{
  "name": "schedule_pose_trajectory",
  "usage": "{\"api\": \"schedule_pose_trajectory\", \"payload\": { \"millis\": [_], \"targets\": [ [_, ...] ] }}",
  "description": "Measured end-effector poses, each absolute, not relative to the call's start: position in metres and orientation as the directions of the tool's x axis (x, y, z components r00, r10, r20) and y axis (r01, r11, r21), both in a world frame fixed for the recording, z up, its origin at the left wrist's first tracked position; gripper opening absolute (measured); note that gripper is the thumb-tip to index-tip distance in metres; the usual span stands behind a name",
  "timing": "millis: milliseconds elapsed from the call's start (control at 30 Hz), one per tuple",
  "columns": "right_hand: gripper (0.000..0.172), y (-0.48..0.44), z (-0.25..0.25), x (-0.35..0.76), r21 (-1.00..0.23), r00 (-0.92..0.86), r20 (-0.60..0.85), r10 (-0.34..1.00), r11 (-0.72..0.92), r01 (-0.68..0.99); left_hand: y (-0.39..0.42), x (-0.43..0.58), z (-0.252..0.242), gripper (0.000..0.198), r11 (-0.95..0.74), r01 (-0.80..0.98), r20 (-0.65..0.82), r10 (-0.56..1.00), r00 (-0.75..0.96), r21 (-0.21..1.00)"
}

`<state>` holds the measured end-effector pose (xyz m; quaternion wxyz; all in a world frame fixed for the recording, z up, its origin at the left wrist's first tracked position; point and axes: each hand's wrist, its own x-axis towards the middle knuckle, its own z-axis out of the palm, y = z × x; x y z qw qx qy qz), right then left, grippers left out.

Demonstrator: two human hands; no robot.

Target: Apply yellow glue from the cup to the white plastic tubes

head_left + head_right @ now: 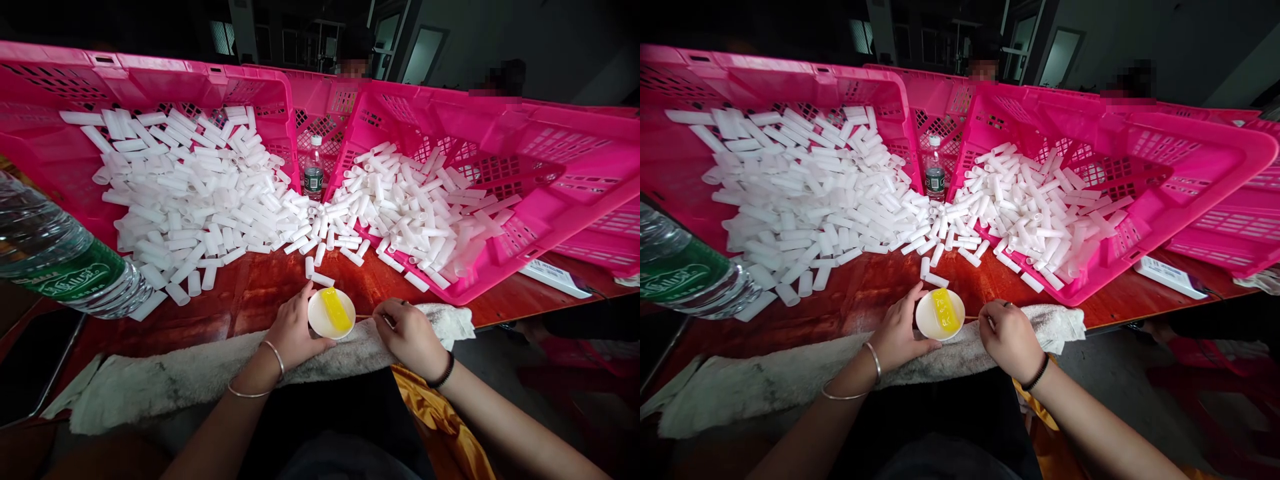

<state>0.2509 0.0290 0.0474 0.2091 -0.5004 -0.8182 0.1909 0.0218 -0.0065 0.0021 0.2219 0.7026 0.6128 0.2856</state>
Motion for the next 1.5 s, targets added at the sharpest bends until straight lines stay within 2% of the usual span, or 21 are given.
{"api": "schedule_pose_trajectory", "payload": {
  "millis": [133,300,400,533,633,800,867,933,1033,1167,1300,1400,1500],
  "targets": [
    [0.016,0.022,0.045,0.249,-0.504,-0.463,0.063,0.884,0.429,0.75,-0.007,0.022,0.002,0.115,-0.152,0.728,0.136,0.987,0.081,0.668],
    [0.017,0.013,0.036,0.237,-0.563,-0.459,0.057,0.887,0.408,0.719,-0.007,0.021,0.002,0.115,-0.144,0.722,0.125,0.989,0.08,0.677],
    [0.018,0.012,0.043,0.239,-0.544,-0.495,0.059,0.867,0.443,0.712,-0.007,0.021,0.001,0.116,-0.149,0.716,0.133,0.988,0.079,0.681],
    [0.019,0.026,0.067,0.241,-0.427,-0.497,0.17,0.851,0.518,0.741,-0.006,0.021,0.0,0.115,-0.152,0.717,0.129,0.988,0.087,0.681],
    [0.022,0.048,0.08,0.23,-0.316,-0.562,0.238,0.792,0.61,0.726,-0.006,0.021,0.0,0.115,-0.136,0.726,0.111,0.99,0.082,0.675],
    [0.021,0.082,0.085,0.2,-0.061,-0.705,0.124,0.699,0.714,0.697,-0.005,0.021,0.002,0.116,-0.113,0.736,0.084,0.994,0.076,0.668],
    [0.019,0.089,0.086,0.193,-0.001,-0.729,0.072,0.681,0.731,0.682,-0.004,0.021,0.004,0.116,-0.102,0.738,0.071,0.995,0.073,0.667],
    [0.018,0.094,0.087,0.19,0.001,-0.749,0.029,0.661,0.75,0.662,-0.004,0.021,0.005,0.116,-0.087,0.739,0.048,0.996,0.075,0.668],
    [0.018,0.099,0.088,0.194,-0.078,-0.78,-0.016,0.625,0.777,0.624,-0.005,0.02,0.006,0.116,-0.066,0.737,0.02,0.997,0.071,0.673],
    [0.021,0.1,0.093,0.206,-0.156,-0.763,0.0,0.647,0.753,0.639,-0.004,0.019,0.007,0.115,-0.073,0.724,0.025,0.997,0.077,0.686],
    [0.02,0.095,0.098,0.204,-0.101,-0.757,0.062,0.651,0.758,0.644,-0.004,0.021,0.005,0.115,-0.082,0.72,0.028,0.996,0.087,0.689],
    [0.016,0.09,0.091,0.192,-0.029,-0.796,0.02,0.605,0.796,0.604,-0.007,0.021,0.002,0.115,-0.107,0.715,0.046,0.993,0.105,0.691],
    [0.016,0.087,0.08,0.184,-0.013,-0.824,-0.012,0.567,0.824,0.567,-0.008,0.012,0.005,0.118,-0.135,0.672,0.059,0.989,0.134,0.728]
  ]
}}
